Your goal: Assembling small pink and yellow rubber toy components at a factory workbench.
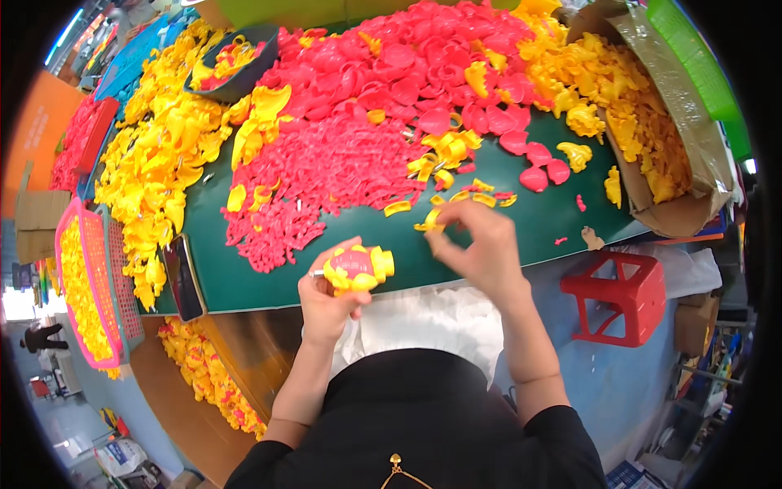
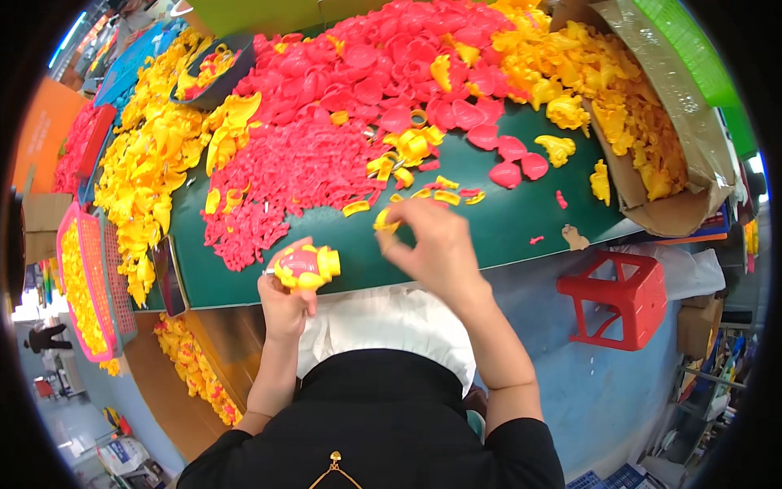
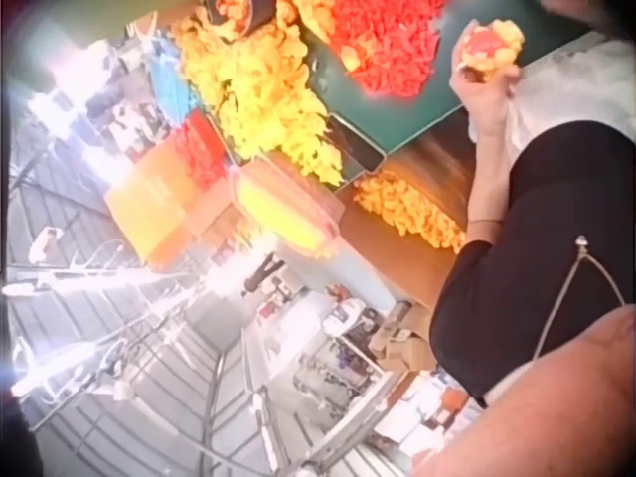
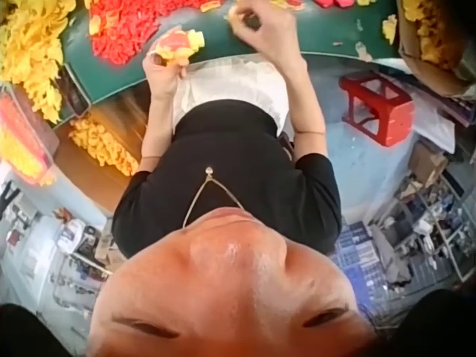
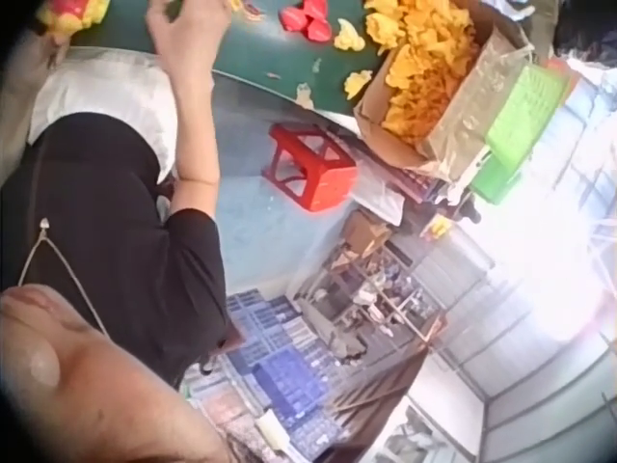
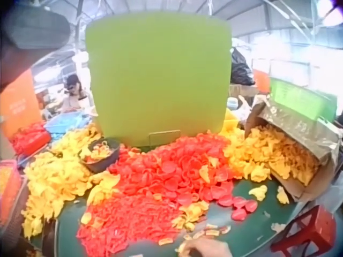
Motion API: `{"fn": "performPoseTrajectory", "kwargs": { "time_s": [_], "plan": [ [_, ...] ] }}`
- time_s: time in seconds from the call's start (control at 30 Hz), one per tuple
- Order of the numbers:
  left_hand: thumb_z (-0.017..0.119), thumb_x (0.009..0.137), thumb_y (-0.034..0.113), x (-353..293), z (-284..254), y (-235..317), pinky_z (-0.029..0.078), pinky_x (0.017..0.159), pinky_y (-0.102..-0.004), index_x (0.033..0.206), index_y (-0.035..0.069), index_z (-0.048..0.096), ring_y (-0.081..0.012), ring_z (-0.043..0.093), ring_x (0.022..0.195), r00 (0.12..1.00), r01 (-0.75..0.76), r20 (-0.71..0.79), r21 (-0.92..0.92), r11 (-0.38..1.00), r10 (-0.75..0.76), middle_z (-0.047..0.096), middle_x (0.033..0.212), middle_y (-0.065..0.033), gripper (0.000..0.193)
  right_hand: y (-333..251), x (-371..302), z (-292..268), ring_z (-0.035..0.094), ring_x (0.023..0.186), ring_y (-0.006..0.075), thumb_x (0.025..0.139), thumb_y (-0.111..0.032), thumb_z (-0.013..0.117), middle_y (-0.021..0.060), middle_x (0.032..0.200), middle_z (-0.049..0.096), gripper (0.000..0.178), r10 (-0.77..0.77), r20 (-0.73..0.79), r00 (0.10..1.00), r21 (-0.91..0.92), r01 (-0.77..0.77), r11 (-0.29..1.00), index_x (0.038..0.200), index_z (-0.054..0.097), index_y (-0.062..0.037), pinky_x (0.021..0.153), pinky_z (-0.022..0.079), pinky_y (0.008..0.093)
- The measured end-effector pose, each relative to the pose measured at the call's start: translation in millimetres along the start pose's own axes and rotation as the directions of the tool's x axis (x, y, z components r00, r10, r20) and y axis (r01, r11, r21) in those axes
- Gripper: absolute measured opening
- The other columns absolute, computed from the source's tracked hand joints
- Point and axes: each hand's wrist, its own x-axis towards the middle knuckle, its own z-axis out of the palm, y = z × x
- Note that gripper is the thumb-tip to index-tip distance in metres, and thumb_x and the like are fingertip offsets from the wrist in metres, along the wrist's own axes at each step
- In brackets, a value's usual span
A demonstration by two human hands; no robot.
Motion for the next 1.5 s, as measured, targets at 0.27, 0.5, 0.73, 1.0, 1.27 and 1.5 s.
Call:
{"fn": "performPoseTrajectory", "kwargs": {
  "time_s": [0.27, 0.5, 0.73, 1.0, 1.27, 1.5],
  "plan": [
    [0.089, 0.066, 0.013, 9.1, -11.6, 10.7, 0.051, 0.089, -0.0301, 0.127, -0.001, 0.056, -0.0161, 0.063, 0.1, 0.986, -0.162, 0.033, 0.475, 0.865, 0.166, 0.064, 0.117, -0.013, 0.071, 2.0, -19.9, 50.8, 0.059, 0.104, 0.0289, 0.069, -0.005, 0.078, 0.0056, 0.103, 0.07, 0.058, -0.242, 0.105, 0.965, -0.041, 0.247, 0.968, 0.124, 0.06, -0.0058, 0.086, 0.05, 0.0393],
    [0.09, 0.061, 0.019, 20.9, 0.5, 20.5, 0.049, 0.083, -0.0321, 0.122, 0.005, 0.063, -0.0208, 0.059, 0.093, 0.959, -0.28, 0.183, 0.711, 0.645, 0.214, 0.066, 0.104, -0.0093, 0.068, 4.1, -22.1, 52.9, 0.059, 0.108, 0.0256, 0.068, -0.005, 0.079, 0.0042, 0.101, 0.072, 0.087, -0.146, 0.072, 0.987, 0.049, 0.143, 0.989, 0.144, 0.038, -0.0045, 0.091, 0.047, 0.0375],
    [0.087, 0.064, 0.027, 24.3, 12.4, 37.6, 0.049, 0.073, -0.0338, 0.119, 0.007, 0.064, -0.0237, 0.058, 0.081, 0.914, -0.399, 0.347, 0.865, 0.305, 0.212, 0.064, 0.087, -0.0102, 0.063, 3.9, -23.6, 56.1, 0.063, 0.103, 0.0267, 0.063, -0.004, 0.081, 0.0059, 0.097, 0.072, 0.11, -0.084, 0.045, 0.995, 0.09, 0.08, 0.993, 0.151, 0.014, 0.0025, 0.092, 0.047, 0.0374],
    [0.082, 0.066, 0.037, 53.5, 53.3, 83.3, 0.049, 0.059, -0.0412, 0.096, 0.006, 0.06, -0.0306, 0.065, 0.068, 0.841, -0.54, 0.516, 0.82, -0.192, -0.163, 0.064, 0.07, -0.0104, 0.048, 3.2, -25.2, 58.0, 0.063, 0.101, 0.0289, 0.062, -0.001, 0.081, 0.0092, 0.098, 0.07, 0.119, -0.08, 0.021, 0.997, 0.102, 0.077, 0.992, 0.151, 0.003, 0.004, 0.088, 0.049, 0.0379],
    [0.081, 0.068, 0.038, 56.8, 55.3, 79.6, 0.051, 0.058, -0.0418, 0.091, 0.006, 0.061, -0.0312, 0.068, 0.068, 0.853, -0.507, 0.45, 0.836, -0.209, -0.266, 0.065, 0.069, -0.0112, 0.044, 2.9, -25.7, 53.6, 0.059, 0.114, 0.0327, 0.059, 0.001, 0.081, 0.021, 0.127, 0.056, 0.063, 0.03, 0.078, 0.997, 0.185, -0.044, 0.982, 0.115, 0.053, -0.0029, 0.09, 0.048, 0.0393],
    [0.081, 0.067, 0.041, 54.3, 48.0, 68.1, 0.051, 0.06, -0.0439, 0.102, 0.007, 0.061, -0.0333, 0.067, 0.071, 0.875, -0.469, 0.417, 0.857, -0.216, -0.246, 0.067, 0.075, -0.0127, 0.053, -9.8, -29.3, 34.2, 0.044, 0.132, 0.0321, 0.069, 0.007, 0.067, 0.018, 0.14, 0.046, 0.091, 0.075, 0.183, 0.98, 0.297, -0.128, 0.946, 0.15, 0.026, -0.005, 0.107, 0.036, 0.0382]
  ]
}}
